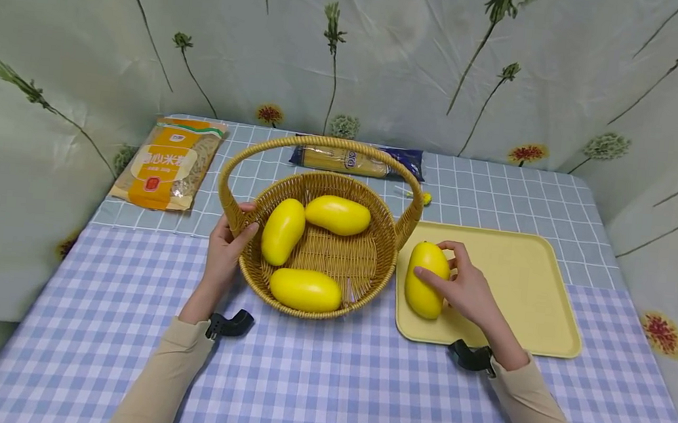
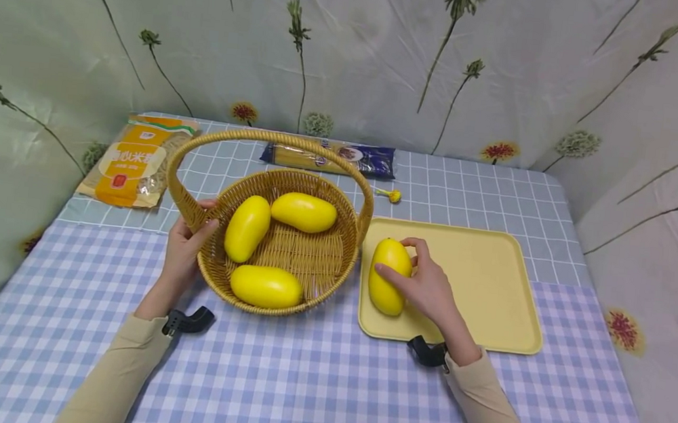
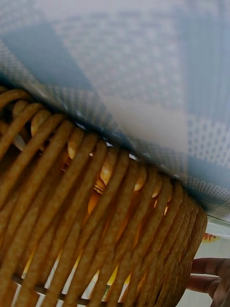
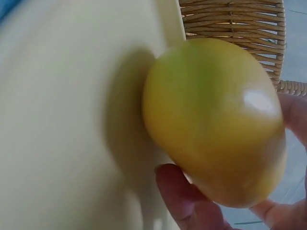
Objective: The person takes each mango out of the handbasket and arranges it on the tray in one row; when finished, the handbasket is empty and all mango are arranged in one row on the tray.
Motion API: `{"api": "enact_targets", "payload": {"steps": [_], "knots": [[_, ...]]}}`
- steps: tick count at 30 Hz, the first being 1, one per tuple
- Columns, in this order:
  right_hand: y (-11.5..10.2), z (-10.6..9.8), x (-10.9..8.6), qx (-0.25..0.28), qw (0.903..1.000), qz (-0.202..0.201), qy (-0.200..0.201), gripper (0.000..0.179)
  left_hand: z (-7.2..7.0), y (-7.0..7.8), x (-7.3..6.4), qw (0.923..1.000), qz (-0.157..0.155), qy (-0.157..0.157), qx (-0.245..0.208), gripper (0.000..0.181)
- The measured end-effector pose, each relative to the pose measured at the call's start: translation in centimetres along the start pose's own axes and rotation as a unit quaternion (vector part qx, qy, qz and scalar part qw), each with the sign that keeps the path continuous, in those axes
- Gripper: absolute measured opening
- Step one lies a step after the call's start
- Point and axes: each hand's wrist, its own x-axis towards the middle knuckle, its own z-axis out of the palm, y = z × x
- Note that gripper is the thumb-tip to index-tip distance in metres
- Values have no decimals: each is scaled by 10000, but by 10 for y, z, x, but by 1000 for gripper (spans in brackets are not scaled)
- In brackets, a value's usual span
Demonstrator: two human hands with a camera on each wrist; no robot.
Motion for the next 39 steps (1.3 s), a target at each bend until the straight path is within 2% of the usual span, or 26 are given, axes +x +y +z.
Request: {"api": "enact_targets", "payload": {"steps": [5, 21, 39], "knots": [[1, 0, 2, 53, 9998, 102, -162, 74, 0, -2, 0, 10000, 51, -5, 35, 28], [2, -3, 3, -77, 9986, 275, -448, 79, 1, -1, 0, 9999, 140, -6, 74, 30], [2, -7, 3, -513, 9984, -91, -217, 75, 1, 2, -1, 9998, 184, -58, 12, 27]]}}
